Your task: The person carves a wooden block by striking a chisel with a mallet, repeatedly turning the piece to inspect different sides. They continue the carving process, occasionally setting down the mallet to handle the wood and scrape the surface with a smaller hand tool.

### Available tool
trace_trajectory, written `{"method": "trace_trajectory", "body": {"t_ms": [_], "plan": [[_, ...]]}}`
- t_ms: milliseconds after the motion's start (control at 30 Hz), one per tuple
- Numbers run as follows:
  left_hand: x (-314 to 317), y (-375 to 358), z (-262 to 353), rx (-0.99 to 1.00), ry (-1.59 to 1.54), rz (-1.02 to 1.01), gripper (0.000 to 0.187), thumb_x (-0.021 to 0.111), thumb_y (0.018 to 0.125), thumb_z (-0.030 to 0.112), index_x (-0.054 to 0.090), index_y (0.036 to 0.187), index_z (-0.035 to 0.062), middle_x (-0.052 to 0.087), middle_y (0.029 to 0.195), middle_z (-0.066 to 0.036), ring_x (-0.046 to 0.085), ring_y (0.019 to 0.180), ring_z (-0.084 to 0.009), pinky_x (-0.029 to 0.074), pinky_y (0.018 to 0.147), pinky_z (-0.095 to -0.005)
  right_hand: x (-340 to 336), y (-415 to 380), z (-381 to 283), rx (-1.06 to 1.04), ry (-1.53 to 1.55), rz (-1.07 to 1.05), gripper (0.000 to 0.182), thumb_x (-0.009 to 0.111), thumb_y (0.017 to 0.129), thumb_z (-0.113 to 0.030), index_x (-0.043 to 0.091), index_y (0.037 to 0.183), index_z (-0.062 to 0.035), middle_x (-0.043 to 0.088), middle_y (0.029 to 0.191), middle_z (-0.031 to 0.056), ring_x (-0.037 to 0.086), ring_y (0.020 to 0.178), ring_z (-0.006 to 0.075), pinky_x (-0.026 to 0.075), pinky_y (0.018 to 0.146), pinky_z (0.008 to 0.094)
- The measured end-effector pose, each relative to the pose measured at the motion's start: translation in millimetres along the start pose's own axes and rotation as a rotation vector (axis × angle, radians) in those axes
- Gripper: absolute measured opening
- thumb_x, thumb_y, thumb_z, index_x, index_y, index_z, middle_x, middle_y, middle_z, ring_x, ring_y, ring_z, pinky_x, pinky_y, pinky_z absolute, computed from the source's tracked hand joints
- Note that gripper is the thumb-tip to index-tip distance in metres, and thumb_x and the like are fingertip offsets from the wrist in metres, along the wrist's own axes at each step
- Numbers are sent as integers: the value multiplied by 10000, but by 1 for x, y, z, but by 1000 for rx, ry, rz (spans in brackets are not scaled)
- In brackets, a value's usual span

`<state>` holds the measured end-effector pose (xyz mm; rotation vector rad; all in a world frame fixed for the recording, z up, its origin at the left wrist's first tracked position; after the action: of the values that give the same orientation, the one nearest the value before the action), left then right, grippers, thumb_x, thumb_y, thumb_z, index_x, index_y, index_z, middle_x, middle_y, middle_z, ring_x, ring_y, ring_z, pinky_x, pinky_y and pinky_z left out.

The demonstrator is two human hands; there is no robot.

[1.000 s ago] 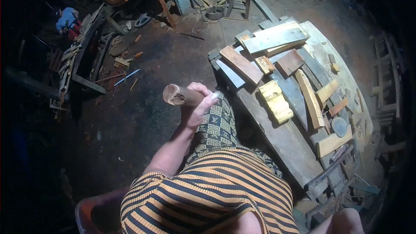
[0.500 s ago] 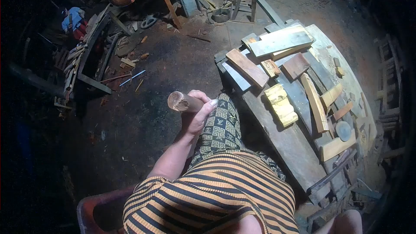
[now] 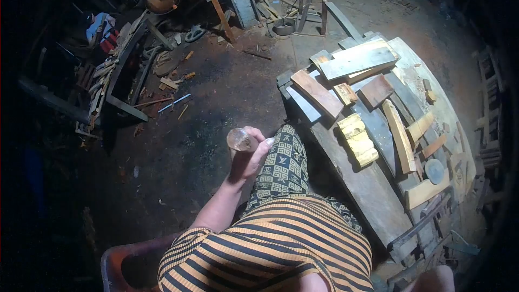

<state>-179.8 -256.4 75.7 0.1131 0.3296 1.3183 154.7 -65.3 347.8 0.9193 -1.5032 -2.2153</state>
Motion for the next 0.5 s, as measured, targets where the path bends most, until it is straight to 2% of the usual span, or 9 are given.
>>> {"method": "trace_trajectory", "body": {"t_ms": [33, 100, 200, 267, 333, 367, 400, 467, 500], "plan": [[0, 1, 1, 2, 5, -3, 154, 705, 743, 66, 553, 766, 67, 538, 728, -16, 561, 686, -121, 452, 629, -280, -1, 0, 0, 1, -4, 3, 211, 517, 862, -190, 547, 1053, -107, 591, 883, 40, 537, 794, 183, 418, 759, 334], [7, -1, 14, 127, 114, -61, 134, 709, 731, 33, 577, 739, 52, 551, 714, 1, 527, 649, -100, 439, 582, -255, -1, -1, 0, 0, -7, 3, 211, 514, 862, -189, 547, 1053, -107, 591, 882, 40, 536, 791, 184, 417, 758, 335], [18, -3, 20, 141, 211, -113, 131, 699, 722, -19, 582, 742, 37, 564, 724, -9, 541, 662, -88, 441, 578, -236, 0, -3, 1, 6, -6, -2, 210, 510, 862, -187, 546, 1053, -107, 592, 880, 41, 535, 786, 186, 416, 755, 337], [24, -5, 16, 158, 91, -151, 138, 694, 708, -57, 592, 753, 24, 579, 735, -18, 549, 671, -79, 441, 583, -222, -1, -3, 0, 9, -20, -6, 210, 508, 862, -186, 546, 1053, -107, 592, 879, 41, 534, 782, 187, 415, 754, 338], [29, -7, 7, 51, -20, -183, 148, 690, 691, -70, 602, 767, 21, 586, 738, -17, 561, 679, -86, 449, 593, -234, -2, -2, 0, 12, -24, -9, 210, 505, 862, -185, 546, 1053, -107, 592, 877, 42, 533, 779, 188, 414, 752, 339], [31, -7, 11, 140, 123, -214, 170, 695, 672, -62, 607, 786, 29, 594, 739, -29, 580, 687, -110, 459, 607, -255, -1, -3, 1, 12, -26, -7, 210, 504, 862, -184, 546, 1053, -107, 592, 877, 42, 533, 778, 189, 414, 751, 339], [31, -7, 11, 141, 128, -213, 170, 695, 672, -62, 607, 786, 29, 594, 739, -29, 580, 687, -110, 459, 607, -255, -1, -4, 1, 12, -26, -5, 210, 502, 862, -183, 545, 1053, -107, 592, 876, 42, 532, 776, 189, 413, 750, 340], [33, -8, 15, 173, 115, -176, 146, 726, 704, 42, 580, 688, 44, 543, 657, -16, 507, 598, -108, 407, 546, -256, -3, -6, 0, 14, -32, -2, 210, 500, 862, -182, 545, 1053, -108, 593, 875, 42, 532, 773, 190, 413, 749, 341], [34, -8, 16, 229, 159, -215, 147, 736, 704, 42, 590, 719, 43, 559, 672, -30, 526, 606, -124, 413, 557, -262, -3, -6, 1, 18, -33, -3, 210, 498, 862, -181, 545, 1053, -108, 593, 874, 43, 531, 771, 191, 412, 748, 341]]}}
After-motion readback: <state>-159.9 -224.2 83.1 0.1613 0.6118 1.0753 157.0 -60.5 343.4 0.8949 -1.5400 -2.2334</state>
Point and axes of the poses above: each hand's wrist, its own y-axis towards the middle knuckle, its own x-axis out of the palm, z = x × y, the point moved 9 cm from there along y, towards the middle knuckle
